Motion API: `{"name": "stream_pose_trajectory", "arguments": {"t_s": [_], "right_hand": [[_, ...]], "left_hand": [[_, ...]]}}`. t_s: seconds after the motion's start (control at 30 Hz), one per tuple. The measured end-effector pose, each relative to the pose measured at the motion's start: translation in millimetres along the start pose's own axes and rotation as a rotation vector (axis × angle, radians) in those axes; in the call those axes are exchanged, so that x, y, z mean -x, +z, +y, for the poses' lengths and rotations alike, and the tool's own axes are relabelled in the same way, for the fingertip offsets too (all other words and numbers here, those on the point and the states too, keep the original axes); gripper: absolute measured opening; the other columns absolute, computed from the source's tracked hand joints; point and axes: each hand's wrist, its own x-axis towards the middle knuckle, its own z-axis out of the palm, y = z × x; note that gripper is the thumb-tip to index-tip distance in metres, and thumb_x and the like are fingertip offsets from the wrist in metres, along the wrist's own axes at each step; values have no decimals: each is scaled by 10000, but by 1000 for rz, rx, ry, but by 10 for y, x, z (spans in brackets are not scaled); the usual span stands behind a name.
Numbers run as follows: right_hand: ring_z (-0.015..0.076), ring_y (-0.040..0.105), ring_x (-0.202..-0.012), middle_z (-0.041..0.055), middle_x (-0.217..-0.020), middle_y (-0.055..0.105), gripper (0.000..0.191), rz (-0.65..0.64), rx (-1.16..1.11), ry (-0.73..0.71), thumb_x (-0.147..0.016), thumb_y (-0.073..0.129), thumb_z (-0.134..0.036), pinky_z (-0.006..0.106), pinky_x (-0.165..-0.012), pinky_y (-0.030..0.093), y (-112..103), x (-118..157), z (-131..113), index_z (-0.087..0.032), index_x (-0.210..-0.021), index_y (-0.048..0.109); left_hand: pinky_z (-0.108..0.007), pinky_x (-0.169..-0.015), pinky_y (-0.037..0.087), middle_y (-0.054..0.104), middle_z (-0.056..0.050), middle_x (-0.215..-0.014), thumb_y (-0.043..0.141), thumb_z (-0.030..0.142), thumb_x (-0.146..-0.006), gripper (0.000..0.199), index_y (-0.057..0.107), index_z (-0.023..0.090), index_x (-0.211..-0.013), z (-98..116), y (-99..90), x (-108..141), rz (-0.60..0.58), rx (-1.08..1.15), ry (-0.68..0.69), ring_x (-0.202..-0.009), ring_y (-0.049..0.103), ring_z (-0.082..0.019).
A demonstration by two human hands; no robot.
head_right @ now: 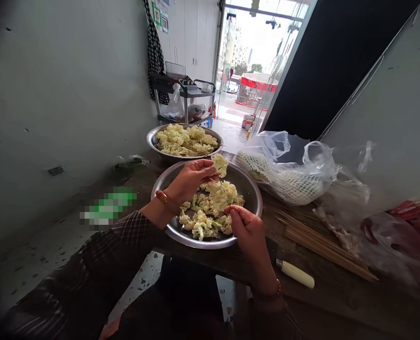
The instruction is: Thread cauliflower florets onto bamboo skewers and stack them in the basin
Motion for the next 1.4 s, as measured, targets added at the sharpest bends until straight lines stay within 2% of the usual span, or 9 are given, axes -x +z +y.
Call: {"name": "stream_pose_trajectory", "arguments": {"t_s": [0.2,0.4,0.83,1.13,1.4], "right_hand": [[97,373,-448,-68,-489,412,391,45,-32,4,-918,607,-503,231,-449,322,19,-7,-24,-143,-946,757],[93,362,-449,-64,-491,409,386,21,-16,8,-924,604,-492,228,-447,291,6,9,7,-144,-951,769],[93,356,-466,-63,-503,402,416,21,-23,16,-928,596,-506,233,-462,271,6,12,58,-129,-971,766],[90,344,-465,-65,-503,389,425,33,-4,23,-930,586,-507,232,-464,260,11,15,46,-127,-983,767],[100,375,-463,-48,-503,441,402,108,86,-18,-918,580,-483,235,-455,290,22,27,27,-140,-943,788]], "left_hand": [[-259,-741,488,744,-53,-839,841,283,-698,340,679,118,-947,-29,-9,-32,-21,14,6,-741,704,-130],[-259,-726,498,744,-49,-802,830,259,-702,312,663,115,-922,-17,-5,-37,31,55,29,-703,698,-126],[-258,-718,486,737,-33,-781,853,276,-683,368,630,118,-929,-23,3,-28,41,71,52,-707,707,-131],[-276,-733,503,742,-33,-808,879,337,-645,411,650,118,-906,-27,12,-23,-3,34,95,-730,720,-145],[-281,-702,526,708,-5,-687,828,282,-695,270,703,108,-860,30,61,13,34,-127,131,-645,680,-131]]}}
